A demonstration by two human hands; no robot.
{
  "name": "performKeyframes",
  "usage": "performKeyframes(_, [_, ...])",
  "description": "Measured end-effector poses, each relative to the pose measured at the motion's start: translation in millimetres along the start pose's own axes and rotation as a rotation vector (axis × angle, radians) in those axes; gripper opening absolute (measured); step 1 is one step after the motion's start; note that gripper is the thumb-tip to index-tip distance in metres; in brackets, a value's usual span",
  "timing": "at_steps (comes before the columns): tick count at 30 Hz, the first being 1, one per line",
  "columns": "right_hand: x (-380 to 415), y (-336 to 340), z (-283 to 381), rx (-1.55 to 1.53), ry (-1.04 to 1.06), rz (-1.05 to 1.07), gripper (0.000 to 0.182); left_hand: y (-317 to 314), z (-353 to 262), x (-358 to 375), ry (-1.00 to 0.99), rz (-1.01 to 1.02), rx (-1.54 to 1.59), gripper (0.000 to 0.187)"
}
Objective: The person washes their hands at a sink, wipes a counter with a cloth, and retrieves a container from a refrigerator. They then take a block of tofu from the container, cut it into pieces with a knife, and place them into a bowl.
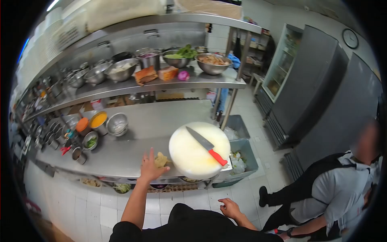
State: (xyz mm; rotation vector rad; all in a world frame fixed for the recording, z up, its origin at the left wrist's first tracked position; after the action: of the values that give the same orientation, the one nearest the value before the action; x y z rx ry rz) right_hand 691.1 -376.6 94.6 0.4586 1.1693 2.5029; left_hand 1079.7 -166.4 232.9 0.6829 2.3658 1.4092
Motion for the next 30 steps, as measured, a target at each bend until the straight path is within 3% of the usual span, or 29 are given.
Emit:
performKeyframes(1, [-1, 1, 1, -0.021, -0.007, 0.003, 0.034, 7, 0, 6, 0.011, -0.032, -0.044, 0.118])
performKeyframes(5, [7, -6, 2, -0.08, -0.048, 0.061, 0.035, -8, 0, 49, -0.057, -0.073, -0.005, 0.107])
performKeyframes(9, [13, -47, -9, -0.078, 0.03, 0.181, 0.038, -98, 79, 127, 0.102, 0.046, 0.04, 0.104])
performKeyframes(12, [19, -81, -15, 0.006, 0.061, 0.366, 0.044, -210, 217, 248, 0.338, 0.327, -0.031, 0.103])
performKeyframes(13, [20, -90, -16, 0.046, 0.093, 0.407, 0.046, -235, 258, 305, 0.456, 0.524, -0.058, 0.103])
performKeyframes(15, [22, -108, -20, 0.059, 0.104, 0.477, 0.047, -243, 312, 434, 0.773, 0.77, -0.126, 0.097])
performKeyframes(17, [20, -128, -24, 0.076, 0.116, 0.554, 0.048, -219, 323, 525, 0.933, 0.862, -0.123, 0.091])
performKeyframes(21, [9, -155, -1, 0.105, 0.191, 0.68, 0.05, -206, 334, 617, 1.037, 0.783, 0.009, 0.078])
performKeyframes(24, [-2, -159, 51, 0.125, 0.256, 0.726, 0.05, -221, 327, 646, 1.035, 0.702, 0.13, 0.068])
performKeyframes(30, [-22, -184, 165, 0.207, 0.416, 0.822, 0.047, -252, 322, 635, 0.863, 0.653, 0.298, 0.05])
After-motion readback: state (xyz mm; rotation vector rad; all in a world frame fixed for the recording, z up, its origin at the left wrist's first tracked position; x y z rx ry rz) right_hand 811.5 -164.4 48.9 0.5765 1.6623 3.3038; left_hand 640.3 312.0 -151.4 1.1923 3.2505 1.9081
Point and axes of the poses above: each hand's wrist, its own x-axis away from the middle knuckle, its own y-axis out of the back of the hand, z = x × y, the point moved 8 cm from there along -x, towards the middle knuckle, and after that the axes turned 3 degrees about z, right-handed, at the moved point
